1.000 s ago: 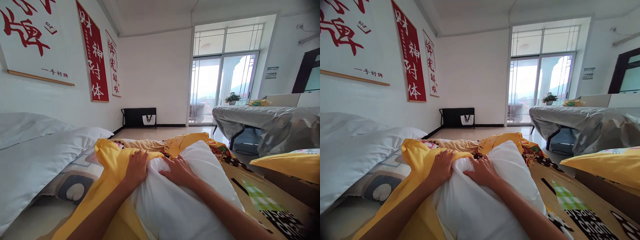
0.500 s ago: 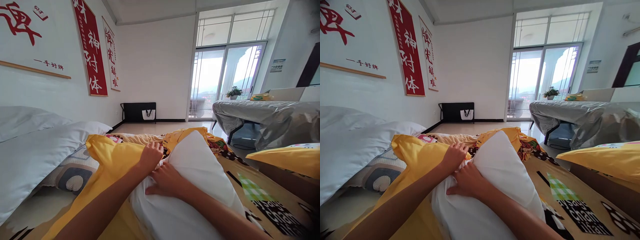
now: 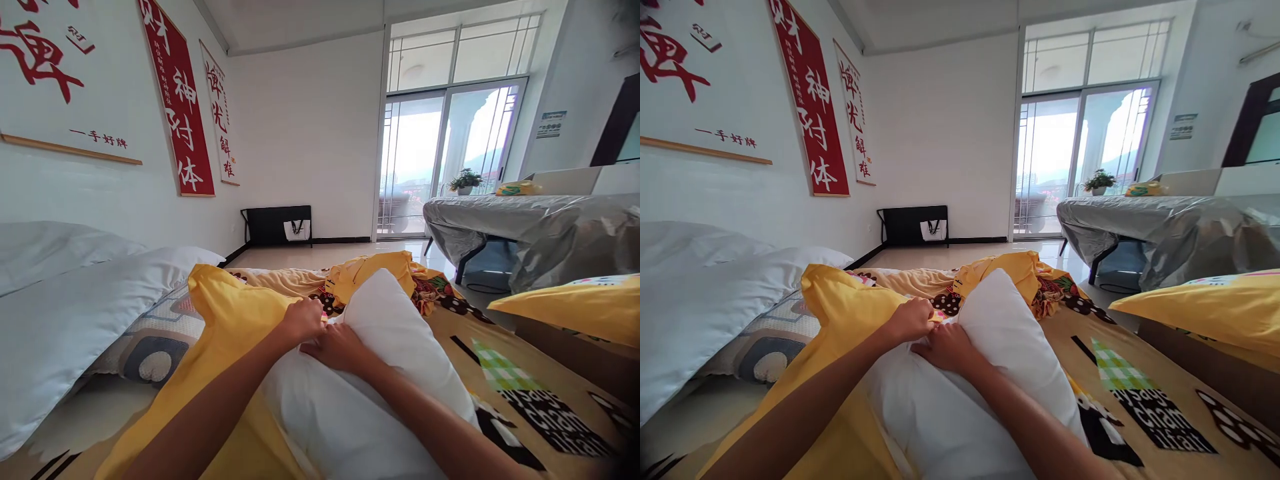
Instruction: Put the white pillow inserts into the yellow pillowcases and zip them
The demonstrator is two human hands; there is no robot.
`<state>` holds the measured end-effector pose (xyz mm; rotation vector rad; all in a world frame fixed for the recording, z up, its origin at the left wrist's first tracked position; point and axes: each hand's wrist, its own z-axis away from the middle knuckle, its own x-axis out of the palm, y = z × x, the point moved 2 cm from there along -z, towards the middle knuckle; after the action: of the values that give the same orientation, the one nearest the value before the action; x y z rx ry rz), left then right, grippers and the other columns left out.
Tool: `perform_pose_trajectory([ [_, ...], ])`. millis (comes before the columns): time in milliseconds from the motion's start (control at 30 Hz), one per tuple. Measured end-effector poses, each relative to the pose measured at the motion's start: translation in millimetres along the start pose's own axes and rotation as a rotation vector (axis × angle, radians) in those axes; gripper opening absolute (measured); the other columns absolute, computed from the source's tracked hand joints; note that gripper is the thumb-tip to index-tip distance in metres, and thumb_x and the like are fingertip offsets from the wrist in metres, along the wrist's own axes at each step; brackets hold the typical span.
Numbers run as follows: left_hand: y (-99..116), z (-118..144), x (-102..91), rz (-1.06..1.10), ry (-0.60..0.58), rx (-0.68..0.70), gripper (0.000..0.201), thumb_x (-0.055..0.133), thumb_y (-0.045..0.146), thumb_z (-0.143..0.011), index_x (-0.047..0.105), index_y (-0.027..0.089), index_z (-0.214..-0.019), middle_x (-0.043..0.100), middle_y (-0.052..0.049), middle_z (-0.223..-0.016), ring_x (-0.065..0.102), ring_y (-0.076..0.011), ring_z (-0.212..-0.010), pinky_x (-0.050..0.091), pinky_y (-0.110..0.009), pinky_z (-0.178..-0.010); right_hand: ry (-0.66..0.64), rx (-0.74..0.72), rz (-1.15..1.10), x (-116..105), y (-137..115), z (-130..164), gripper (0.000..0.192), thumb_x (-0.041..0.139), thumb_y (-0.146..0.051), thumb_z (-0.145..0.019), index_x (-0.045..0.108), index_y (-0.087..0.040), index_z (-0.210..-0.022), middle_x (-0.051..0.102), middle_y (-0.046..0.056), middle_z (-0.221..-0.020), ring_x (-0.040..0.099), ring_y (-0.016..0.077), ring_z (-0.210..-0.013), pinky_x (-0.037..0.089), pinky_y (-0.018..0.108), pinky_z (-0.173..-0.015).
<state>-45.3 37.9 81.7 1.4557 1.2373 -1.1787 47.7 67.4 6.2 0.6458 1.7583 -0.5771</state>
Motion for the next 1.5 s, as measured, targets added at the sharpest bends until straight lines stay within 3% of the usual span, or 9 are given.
perform_pose_trajectory([
  [333,13.2,3.4,18.4,0.128,0.028,0.036,0.025,0.044,0.021,-0.085,0.067,0.012,-0.087,0.07,-0.015,-0.094,0.064,-0.0248,-0.089,0.045,-0.031,-0.071,0.163,-0.146,-0.088,-1.2,-31.1,19.2,0.038,0.053,-0.041,-0.088,0.063,-0.021,-0.118,0.062,0.01,-0.125,0.054,0.0292,-0.115,0.039,0.041,-0.097],
  [500,3.2,17.7,11.2,0.196,0.078,-0.012,0.026,0.038,0.02,-0.087,0.064,0.014,-0.091,0.07,-0.013,-0.093,0.064,-0.0226,-0.086,0.044,-0.029,-0.069,0.141,-0.136,0.044,-8.3,-9.1,35.6,0.04,0.044,-0.047,-0.093,0.068,-0.017,-0.104,0.068,0.014,-0.106,0.059,0.0291,-0.102,0.038,0.045,-0.094],
  [700,7.8,45.4,-2.7,0.245,0.125,0.043,0.025,0.035,0.023,-0.09,0.059,0.018,-0.095,0.069,-0.008,-0.087,0.063,-0.0202,-0.078,0.043,-0.029,-0.065,-0.055,-0.218,-0.213,-84.6,17.7,54.8,0.034,0.052,-0.039,-0.086,0.066,-0.028,-0.115,0.066,0.007,-0.109,0.059,0.0248,-0.101,0.038,0.041,-0.096],
  [867,45.1,75.0,10.0,0.074,0.14,0.215,0.027,0.039,0.011,-0.082,0.053,0.015,-0.104,0.066,-0.012,-0.091,0.062,-0.0244,-0.079,0.044,-0.033,-0.063,0.176,-0.017,-0.352,-142.4,10.7,18.8,0.04,0.041,-0.037,-0.088,0.067,-0.023,-0.116,0.068,0.006,-0.114,0.061,0.025,-0.101,0.046,0.037,-0.087],
  [1033,58.8,92.1,28.0,-0.025,0.215,0.35,0.026,0.043,0.011,-0.08,0.052,0.015,-0.104,0.063,-0.011,-0.091,0.059,-0.0238,-0.079,0.046,-0.033,-0.062,-0.037,-0.175,-0.235,-119.8,-30.4,-41.2,0.06,0.035,-0.057,-0.093,0.047,-0.021,-0.139,0.051,0.009,-0.14,0.043,0.0293,-0.13,0.028,0.045,-0.108],
  [1233,23.1,126.3,5.2,-0.105,0.252,0.567,0.022,0.044,0.009,-0.083,0.055,0.016,-0.101,0.063,-0.009,-0.092,0.058,-0.021,-0.081,0.05,-0.033,-0.072,-0.244,-0.17,-0.431,-86.9,-39.0,-49.9,0.064,0.027,-0.066,-0.091,0.064,-0.019,-0.115,0.062,0.009,-0.124,0.058,0.0246,-0.109,0.042,0.036,-0.093],
  [1333,-27.4,163.3,-17.6,-0.049,0.642,0.502,0.022,0.05,0.012,-0.085,0.055,0.02,-0.104,0.061,-0.006,-0.093,0.058,-0.0188,-0.085,0.049,-0.032,-0.079,-0.103,-0.2,-0.411,-90.8,-24.6,-40.6,0.055,0.033,-0.062,-0.091,0.066,-0.019,-0.099,0.069,0.007,-0.104,0.061,0.0205,-0.091,0.044,0.03,-0.078],
  [1433,-90.8,198.6,-35.8,0.018,1.551,0.142,0.035,0.068,0.018,-0.074,0.055,0.023,-0.106,0.056,-0.003,-0.096,0.056,-0.0193,-0.093,0.046,-0.033,-0.085,0.064,-0.198,-0.287,-103.2,-15.1,-31.9,0.049,0.042,-0.062,-0.087,0.065,-0.019,-0.083,0.068,0.004,-0.083,0.058,0.0171,-0.074,0.039,0.026,-0.066],
  [1500,-126.7,199.6,-40.8,0.353,1.584,-0.155,0.053,0.076,0.033,-0.067,0.052,0.023,-0.114,0.056,-0.006,-0.109,0.055,-0.0229,-0.104,0.047,-0.037,-0.088,0.139,-0.165,-0.235,-110.6,-16.0,-27.3,0.048,0.047,-0.064,-0.084,0.061,-0.019,-0.073,0.064,0.002,-0.073,0.054,0.015,-0.067,0.035,0.025,-0.061],
])
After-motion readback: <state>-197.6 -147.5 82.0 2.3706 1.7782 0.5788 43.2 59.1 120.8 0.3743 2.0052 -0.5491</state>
